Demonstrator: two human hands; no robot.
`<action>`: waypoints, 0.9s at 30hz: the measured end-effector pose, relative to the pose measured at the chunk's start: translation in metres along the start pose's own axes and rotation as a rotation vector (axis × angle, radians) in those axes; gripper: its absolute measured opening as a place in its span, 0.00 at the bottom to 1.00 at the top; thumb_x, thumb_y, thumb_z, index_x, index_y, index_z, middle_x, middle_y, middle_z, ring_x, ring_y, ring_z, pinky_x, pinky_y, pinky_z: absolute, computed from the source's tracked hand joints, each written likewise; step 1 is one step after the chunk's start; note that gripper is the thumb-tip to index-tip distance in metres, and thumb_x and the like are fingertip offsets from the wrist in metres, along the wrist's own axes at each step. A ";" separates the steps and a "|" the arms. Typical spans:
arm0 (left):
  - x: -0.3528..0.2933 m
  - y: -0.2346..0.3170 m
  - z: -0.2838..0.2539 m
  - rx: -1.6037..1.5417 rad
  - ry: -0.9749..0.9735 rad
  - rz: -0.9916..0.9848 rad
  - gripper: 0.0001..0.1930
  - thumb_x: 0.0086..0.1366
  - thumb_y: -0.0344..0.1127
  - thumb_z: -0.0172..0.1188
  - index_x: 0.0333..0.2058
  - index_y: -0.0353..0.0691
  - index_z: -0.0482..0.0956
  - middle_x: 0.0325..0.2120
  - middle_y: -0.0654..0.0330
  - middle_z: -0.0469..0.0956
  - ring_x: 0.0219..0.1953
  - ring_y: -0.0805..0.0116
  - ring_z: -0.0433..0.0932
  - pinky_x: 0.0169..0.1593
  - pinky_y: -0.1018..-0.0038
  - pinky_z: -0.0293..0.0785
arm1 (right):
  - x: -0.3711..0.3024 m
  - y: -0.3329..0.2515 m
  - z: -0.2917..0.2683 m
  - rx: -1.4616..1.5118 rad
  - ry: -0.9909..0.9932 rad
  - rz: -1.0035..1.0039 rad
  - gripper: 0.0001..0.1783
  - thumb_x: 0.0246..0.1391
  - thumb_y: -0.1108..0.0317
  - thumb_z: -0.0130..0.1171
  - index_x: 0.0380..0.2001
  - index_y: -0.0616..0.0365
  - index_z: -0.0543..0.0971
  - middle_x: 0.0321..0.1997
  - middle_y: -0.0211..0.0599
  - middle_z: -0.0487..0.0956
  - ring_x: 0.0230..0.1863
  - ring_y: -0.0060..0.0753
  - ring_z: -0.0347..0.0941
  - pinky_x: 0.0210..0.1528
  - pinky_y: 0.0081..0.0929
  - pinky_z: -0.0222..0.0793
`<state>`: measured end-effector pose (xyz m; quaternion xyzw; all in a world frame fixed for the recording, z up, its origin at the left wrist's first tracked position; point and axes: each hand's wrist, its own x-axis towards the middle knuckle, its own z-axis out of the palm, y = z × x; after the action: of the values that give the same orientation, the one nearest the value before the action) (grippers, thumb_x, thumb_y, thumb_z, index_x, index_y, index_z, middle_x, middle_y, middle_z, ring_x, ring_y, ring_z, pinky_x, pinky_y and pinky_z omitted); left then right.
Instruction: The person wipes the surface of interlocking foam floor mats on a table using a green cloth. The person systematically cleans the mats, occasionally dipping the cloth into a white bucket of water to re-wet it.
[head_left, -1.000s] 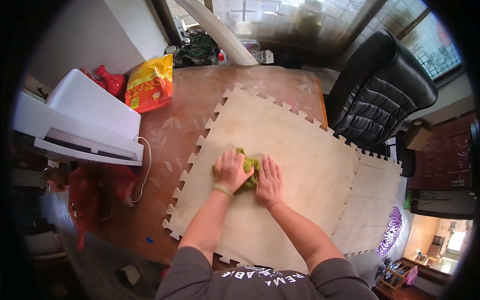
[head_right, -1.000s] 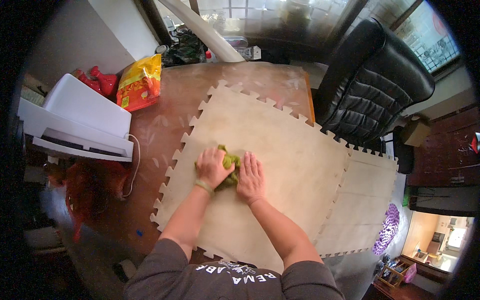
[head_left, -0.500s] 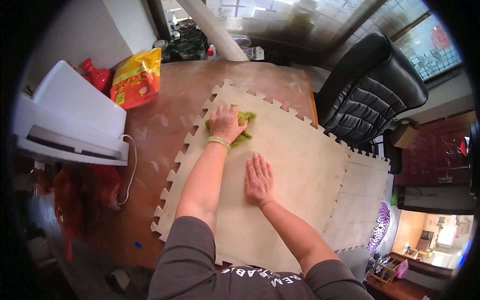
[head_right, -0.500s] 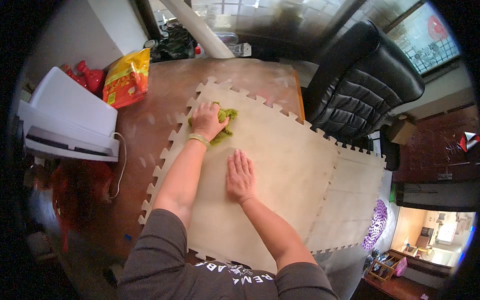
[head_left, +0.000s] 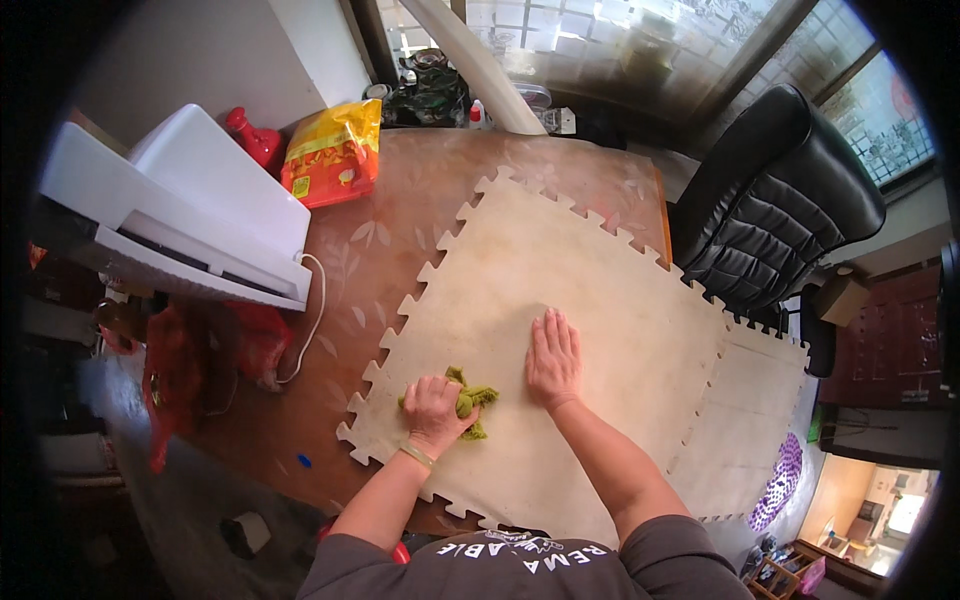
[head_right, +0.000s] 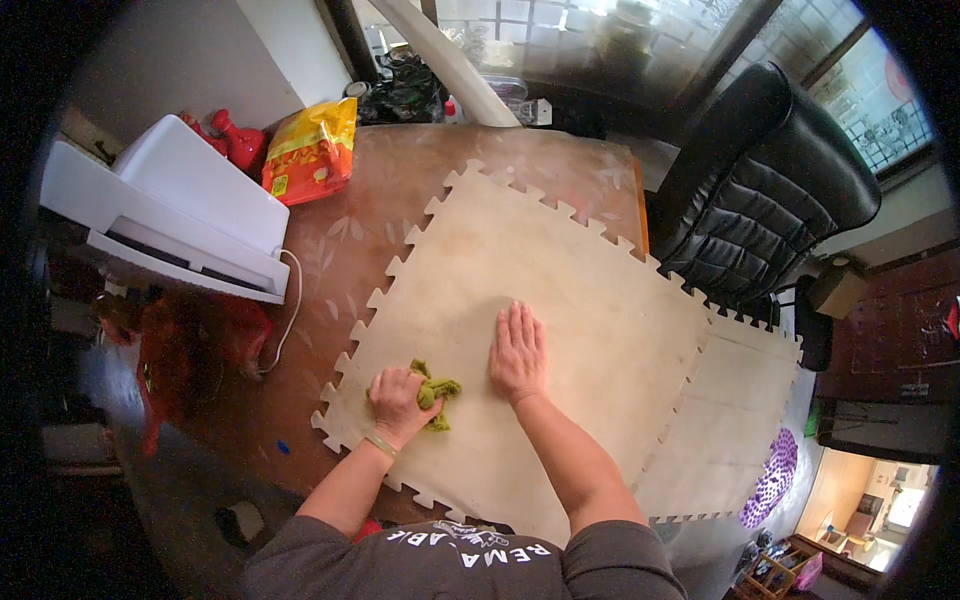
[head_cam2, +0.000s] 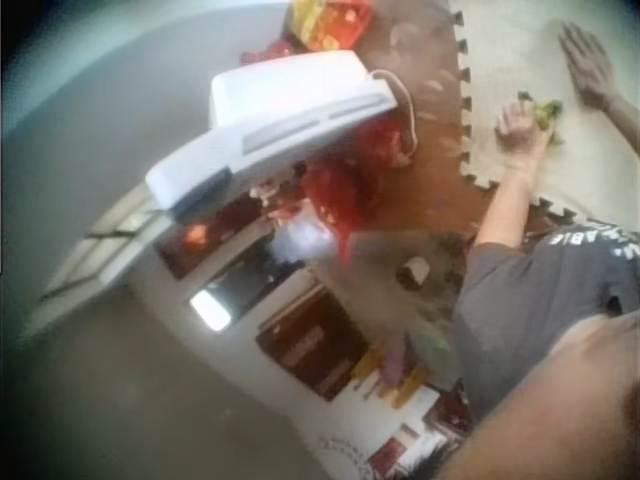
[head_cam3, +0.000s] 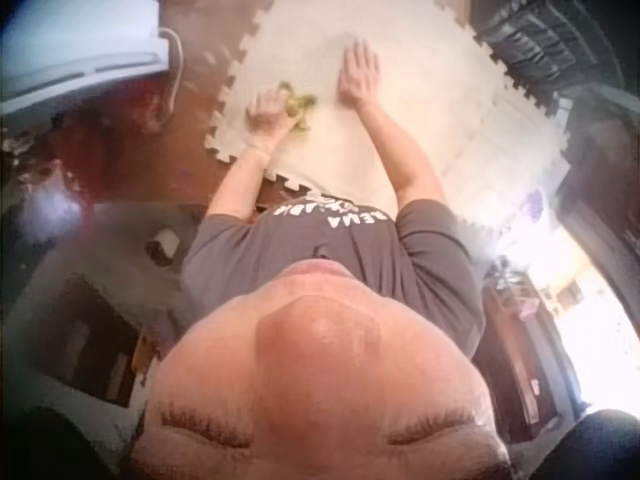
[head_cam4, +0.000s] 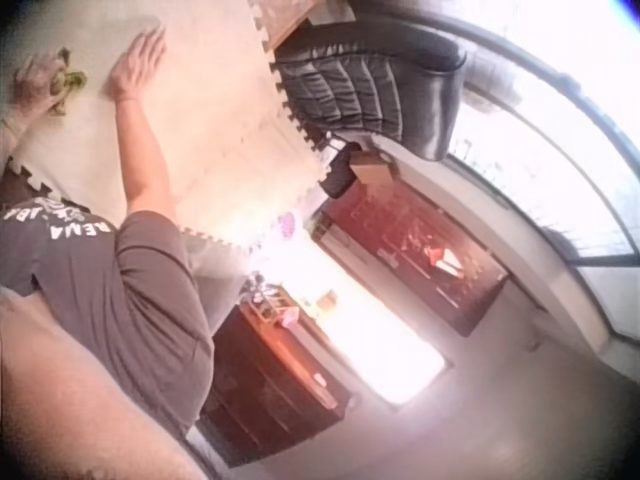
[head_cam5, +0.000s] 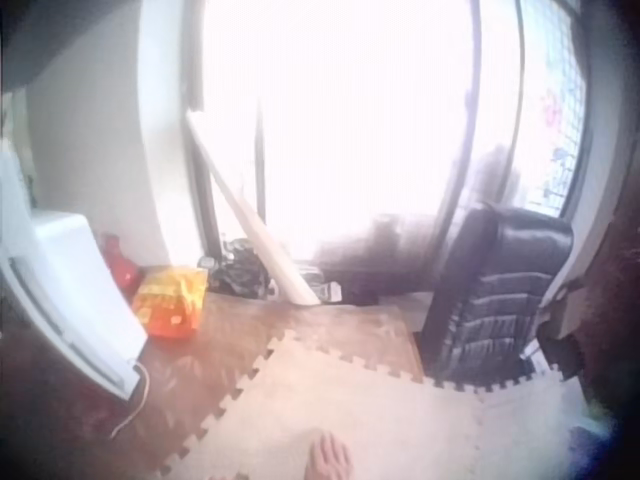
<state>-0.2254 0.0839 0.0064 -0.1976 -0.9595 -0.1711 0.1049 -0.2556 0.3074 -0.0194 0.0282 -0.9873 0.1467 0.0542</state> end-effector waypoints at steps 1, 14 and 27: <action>0.000 0.002 0.000 0.002 -0.007 -0.020 0.20 0.40 0.46 0.72 0.30 0.47 0.74 0.31 0.62 0.72 0.38 0.60 0.71 0.40 0.62 0.67 | 0.000 0.000 0.000 -0.003 0.003 -0.008 0.29 0.58 0.64 0.47 0.62 0.63 0.65 0.70 0.49 0.59 0.73 0.48 0.49 0.72 0.45 0.42; 0.213 0.008 0.091 -0.017 0.045 0.080 0.19 0.47 0.50 0.69 0.31 0.46 0.74 0.32 0.61 0.74 0.41 0.59 0.71 0.43 0.61 0.66 | 0.001 0.000 -0.003 -0.013 -0.090 0.029 0.30 0.59 0.63 0.46 0.63 0.62 0.63 0.71 0.49 0.56 0.74 0.47 0.47 0.73 0.45 0.40; 0.307 0.013 0.123 0.008 0.103 0.053 0.21 0.50 0.53 0.67 0.35 0.45 0.77 0.37 0.61 0.75 0.45 0.60 0.72 0.48 0.61 0.67 | 0.000 0.001 -0.001 -0.005 -0.057 0.026 0.30 0.57 0.62 0.47 0.63 0.61 0.64 0.71 0.50 0.56 0.73 0.48 0.48 0.72 0.45 0.40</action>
<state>-0.5133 0.2462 -0.0206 -0.2133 -0.9480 -0.1742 0.1594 -0.2554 0.3085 -0.0191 0.0194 -0.9891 0.1440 0.0240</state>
